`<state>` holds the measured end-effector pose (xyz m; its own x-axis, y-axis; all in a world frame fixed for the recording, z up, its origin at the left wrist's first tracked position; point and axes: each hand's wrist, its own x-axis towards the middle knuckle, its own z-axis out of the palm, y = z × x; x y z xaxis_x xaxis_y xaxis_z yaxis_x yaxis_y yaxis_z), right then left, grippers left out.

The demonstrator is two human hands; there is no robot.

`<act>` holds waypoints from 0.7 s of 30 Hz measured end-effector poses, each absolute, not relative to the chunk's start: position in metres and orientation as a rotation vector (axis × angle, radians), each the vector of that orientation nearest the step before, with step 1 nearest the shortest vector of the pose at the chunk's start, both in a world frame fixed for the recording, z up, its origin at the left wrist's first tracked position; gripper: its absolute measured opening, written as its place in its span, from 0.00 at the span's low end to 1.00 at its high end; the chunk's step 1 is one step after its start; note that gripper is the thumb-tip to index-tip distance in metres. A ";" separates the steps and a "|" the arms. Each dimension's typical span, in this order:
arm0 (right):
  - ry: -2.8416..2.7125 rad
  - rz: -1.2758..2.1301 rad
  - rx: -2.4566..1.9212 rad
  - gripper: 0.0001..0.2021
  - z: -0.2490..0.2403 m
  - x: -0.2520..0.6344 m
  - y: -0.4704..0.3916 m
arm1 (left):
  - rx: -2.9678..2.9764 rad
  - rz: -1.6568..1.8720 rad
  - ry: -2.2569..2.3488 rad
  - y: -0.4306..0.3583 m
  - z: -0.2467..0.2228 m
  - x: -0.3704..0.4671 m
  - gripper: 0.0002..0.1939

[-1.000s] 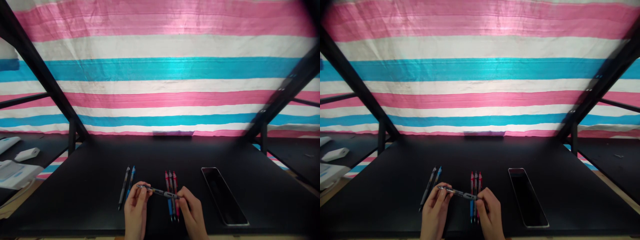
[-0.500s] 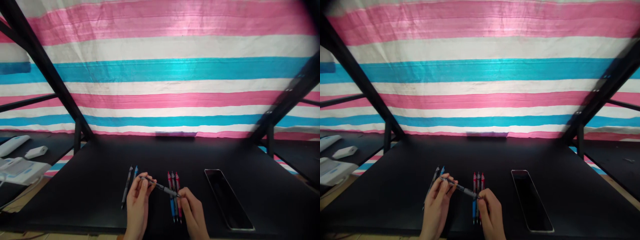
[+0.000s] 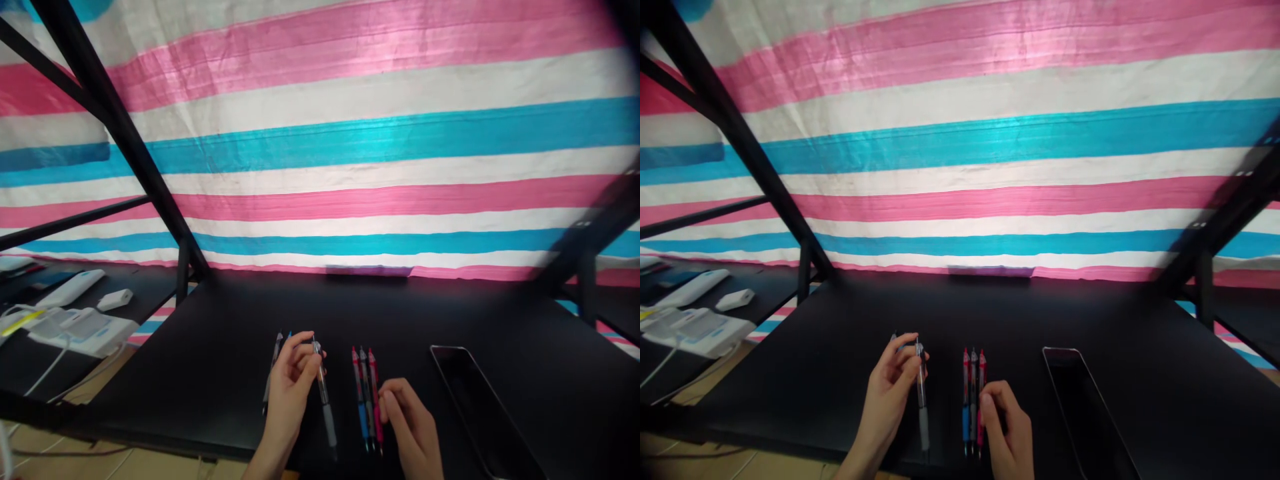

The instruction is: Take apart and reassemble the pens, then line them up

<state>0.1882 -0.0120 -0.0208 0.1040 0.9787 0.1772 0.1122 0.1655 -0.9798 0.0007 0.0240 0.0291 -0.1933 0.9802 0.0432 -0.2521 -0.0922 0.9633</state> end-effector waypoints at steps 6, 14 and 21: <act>-1.287 0.935 -1.202 0.17 -0.022 0.189 -0.012 | 1.091 1.386 1.107 0.025 0.027 0.004 0.15; -1.288 0.936 -1.201 0.18 -0.021 0.190 -0.011 | 1.184 1.353 1.146 0.027 0.029 0.000 0.13; -1.272 0.939 -1.214 0.18 -0.018 0.190 -0.012 | 1.219 1.347 1.148 0.037 0.042 -0.014 0.11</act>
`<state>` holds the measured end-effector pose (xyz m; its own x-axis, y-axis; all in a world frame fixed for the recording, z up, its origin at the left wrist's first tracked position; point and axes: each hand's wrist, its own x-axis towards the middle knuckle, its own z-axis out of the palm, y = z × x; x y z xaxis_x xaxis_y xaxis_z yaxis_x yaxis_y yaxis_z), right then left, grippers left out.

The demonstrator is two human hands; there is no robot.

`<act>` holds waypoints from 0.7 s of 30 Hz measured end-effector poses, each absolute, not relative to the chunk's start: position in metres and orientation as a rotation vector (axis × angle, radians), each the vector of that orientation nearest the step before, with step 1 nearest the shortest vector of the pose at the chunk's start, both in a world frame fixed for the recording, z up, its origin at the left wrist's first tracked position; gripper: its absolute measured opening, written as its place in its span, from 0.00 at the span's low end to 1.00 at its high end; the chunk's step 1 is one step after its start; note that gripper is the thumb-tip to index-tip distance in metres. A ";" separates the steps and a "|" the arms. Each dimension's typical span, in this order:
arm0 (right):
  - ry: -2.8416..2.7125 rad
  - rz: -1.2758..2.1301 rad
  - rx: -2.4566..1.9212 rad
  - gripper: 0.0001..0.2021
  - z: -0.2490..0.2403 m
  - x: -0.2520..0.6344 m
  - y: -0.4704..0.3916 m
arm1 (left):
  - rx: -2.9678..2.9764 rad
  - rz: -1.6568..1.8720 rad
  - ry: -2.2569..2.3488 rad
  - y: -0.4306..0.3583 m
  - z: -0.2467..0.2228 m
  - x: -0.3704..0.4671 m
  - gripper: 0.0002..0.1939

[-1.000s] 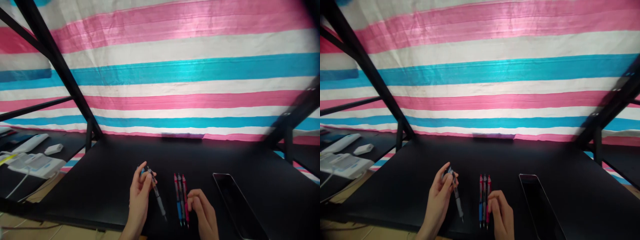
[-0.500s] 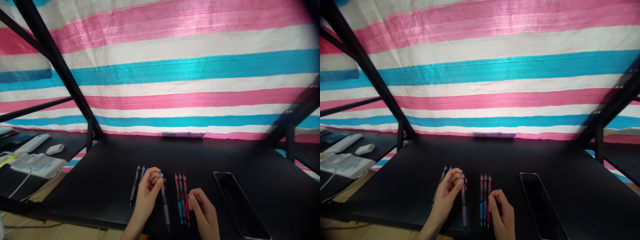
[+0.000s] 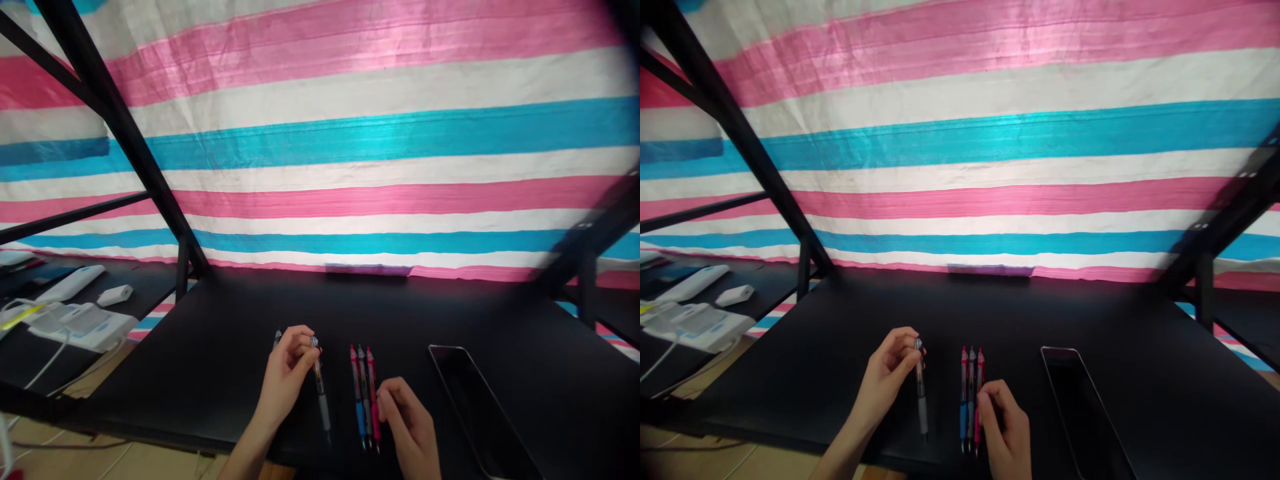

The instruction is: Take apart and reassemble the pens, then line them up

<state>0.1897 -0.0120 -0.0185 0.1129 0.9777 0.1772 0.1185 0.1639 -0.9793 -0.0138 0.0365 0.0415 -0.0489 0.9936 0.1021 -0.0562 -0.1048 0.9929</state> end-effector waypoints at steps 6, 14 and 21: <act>-1.261 0.954 -1.231 0.19 -0.018 0.190 -0.011 | 1.260 1.362 1.159 0.050 0.056 -0.030 0.12; -1.253 0.956 -1.242 0.19 -0.017 0.190 -0.012 | 1.353 1.277 1.147 0.077 0.062 -0.047 0.11; -1.241 0.967 -1.233 0.19 -0.017 0.191 -0.012 | 1.388 1.158 1.126 0.096 0.055 -0.058 0.15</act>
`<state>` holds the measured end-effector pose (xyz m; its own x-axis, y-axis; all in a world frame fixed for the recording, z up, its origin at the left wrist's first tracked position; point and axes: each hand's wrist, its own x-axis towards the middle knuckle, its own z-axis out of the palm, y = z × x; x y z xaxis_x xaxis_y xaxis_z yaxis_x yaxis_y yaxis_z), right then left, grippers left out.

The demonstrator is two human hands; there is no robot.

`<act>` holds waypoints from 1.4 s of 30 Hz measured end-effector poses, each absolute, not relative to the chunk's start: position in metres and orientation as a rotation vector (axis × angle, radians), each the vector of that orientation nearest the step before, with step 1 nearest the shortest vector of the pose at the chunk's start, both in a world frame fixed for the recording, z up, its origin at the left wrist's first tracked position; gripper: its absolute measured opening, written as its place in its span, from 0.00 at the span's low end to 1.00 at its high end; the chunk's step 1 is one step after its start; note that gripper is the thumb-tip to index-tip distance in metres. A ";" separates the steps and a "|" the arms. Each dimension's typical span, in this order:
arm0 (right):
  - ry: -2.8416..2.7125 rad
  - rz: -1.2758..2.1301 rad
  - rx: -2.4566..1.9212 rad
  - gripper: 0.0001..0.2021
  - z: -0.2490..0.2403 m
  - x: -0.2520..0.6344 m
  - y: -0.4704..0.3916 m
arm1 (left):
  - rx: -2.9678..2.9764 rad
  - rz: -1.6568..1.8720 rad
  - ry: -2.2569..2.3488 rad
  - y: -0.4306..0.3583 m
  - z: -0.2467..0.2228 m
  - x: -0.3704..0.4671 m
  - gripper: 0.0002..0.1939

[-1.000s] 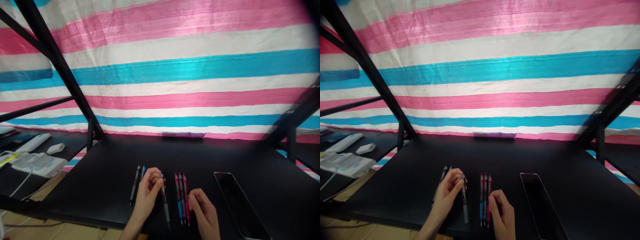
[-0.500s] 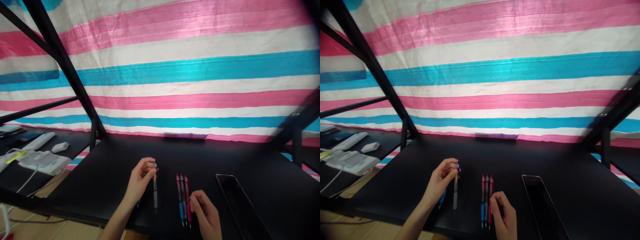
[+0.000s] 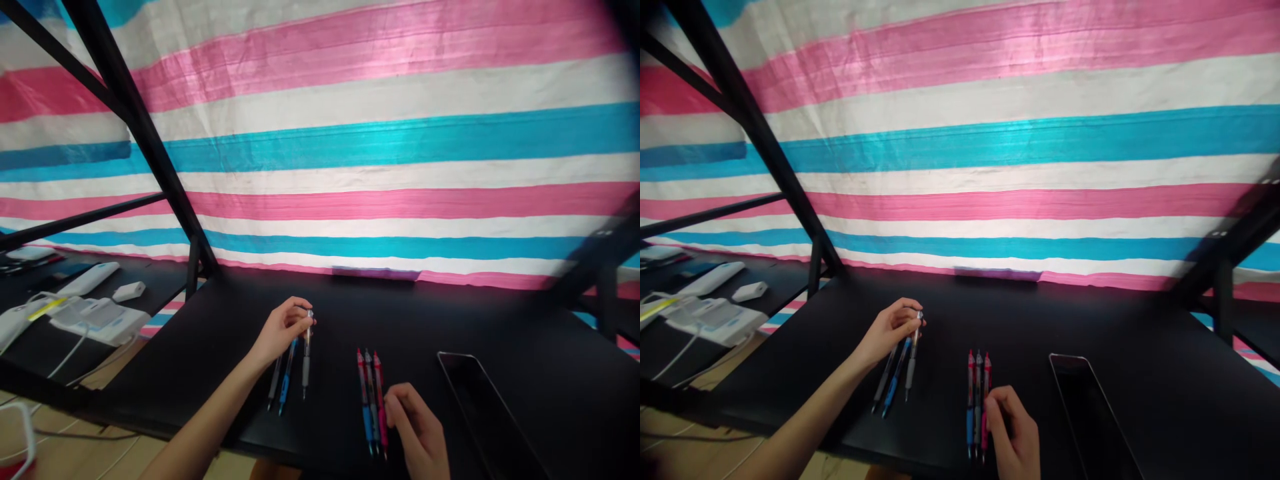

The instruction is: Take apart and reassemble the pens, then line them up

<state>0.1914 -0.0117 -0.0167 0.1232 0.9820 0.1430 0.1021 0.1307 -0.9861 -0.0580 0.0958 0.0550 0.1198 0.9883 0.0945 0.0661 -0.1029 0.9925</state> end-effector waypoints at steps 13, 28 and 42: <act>-1.263 0.957 -1.237 0.18 -0.015 0.192 -0.011 | 1.777 1.003 1.419 0.103 0.028 -0.080 0.12; -1.171 0.962 -1.209 0.18 -0.013 0.190 -0.012 | 2.230 0.908 1.331 0.056 0.032 -0.033 0.18; -1.128 0.926 -1.185 0.18 -0.013 0.191 -0.008 | 2.886 0.481 1.040 0.034 0.011 0.007 0.08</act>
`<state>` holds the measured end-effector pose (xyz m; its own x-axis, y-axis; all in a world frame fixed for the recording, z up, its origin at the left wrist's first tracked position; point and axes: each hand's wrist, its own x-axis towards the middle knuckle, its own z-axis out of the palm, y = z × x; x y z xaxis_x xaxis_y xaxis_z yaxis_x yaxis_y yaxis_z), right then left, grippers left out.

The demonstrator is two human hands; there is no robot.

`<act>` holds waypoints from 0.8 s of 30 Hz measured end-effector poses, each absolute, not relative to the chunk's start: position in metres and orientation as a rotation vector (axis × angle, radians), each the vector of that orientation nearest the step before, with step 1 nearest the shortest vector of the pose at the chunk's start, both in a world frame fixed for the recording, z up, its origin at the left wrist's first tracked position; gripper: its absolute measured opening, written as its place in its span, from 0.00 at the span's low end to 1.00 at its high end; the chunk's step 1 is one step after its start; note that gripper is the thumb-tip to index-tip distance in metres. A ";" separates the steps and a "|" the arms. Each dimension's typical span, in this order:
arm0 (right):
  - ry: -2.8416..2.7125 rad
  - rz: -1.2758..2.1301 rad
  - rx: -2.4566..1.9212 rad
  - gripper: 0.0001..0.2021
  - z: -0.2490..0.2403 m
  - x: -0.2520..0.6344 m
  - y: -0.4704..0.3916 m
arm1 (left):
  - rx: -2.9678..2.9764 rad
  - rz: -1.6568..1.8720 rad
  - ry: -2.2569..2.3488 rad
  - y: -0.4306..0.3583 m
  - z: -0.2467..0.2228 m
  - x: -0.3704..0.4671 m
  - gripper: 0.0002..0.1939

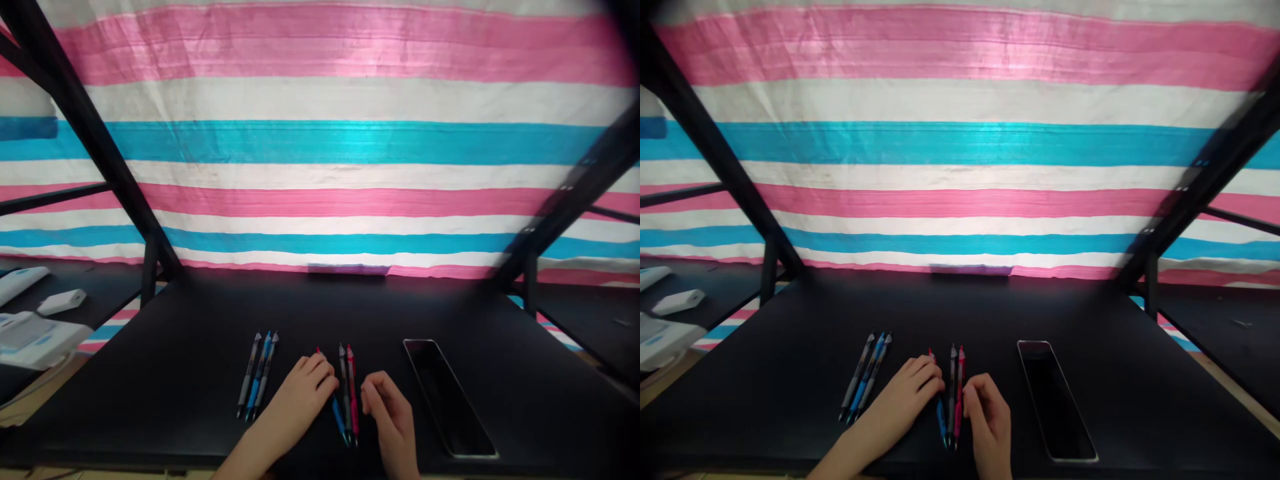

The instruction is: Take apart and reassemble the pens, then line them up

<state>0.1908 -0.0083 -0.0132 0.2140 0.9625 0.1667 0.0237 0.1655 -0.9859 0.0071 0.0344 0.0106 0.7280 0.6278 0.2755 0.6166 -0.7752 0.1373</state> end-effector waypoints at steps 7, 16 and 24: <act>-1.313 0.773 -1.206 0.15 -0.011 0.188 -0.008 | 2.885 0.737 1.101 0.030 0.020 -0.011 0.17; -1.521 0.710 -1.294 0.13 -0.018 0.186 -0.006 | 2.811 1.088 1.230 0.017 0.022 -0.003 0.14; -1.318 0.830 -1.292 0.04 -0.031 0.187 -0.006 | 2.792 0.991 1.285 0.019 0.017 -0.003 0.17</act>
<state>0.1874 -0.0060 -0.0315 0.1482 0.9666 0.2091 0.2284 0.1723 -0.9582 -0.0030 0.0186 0.0169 0.4959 0.6599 0.5645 0.7138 -0.6799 0.1677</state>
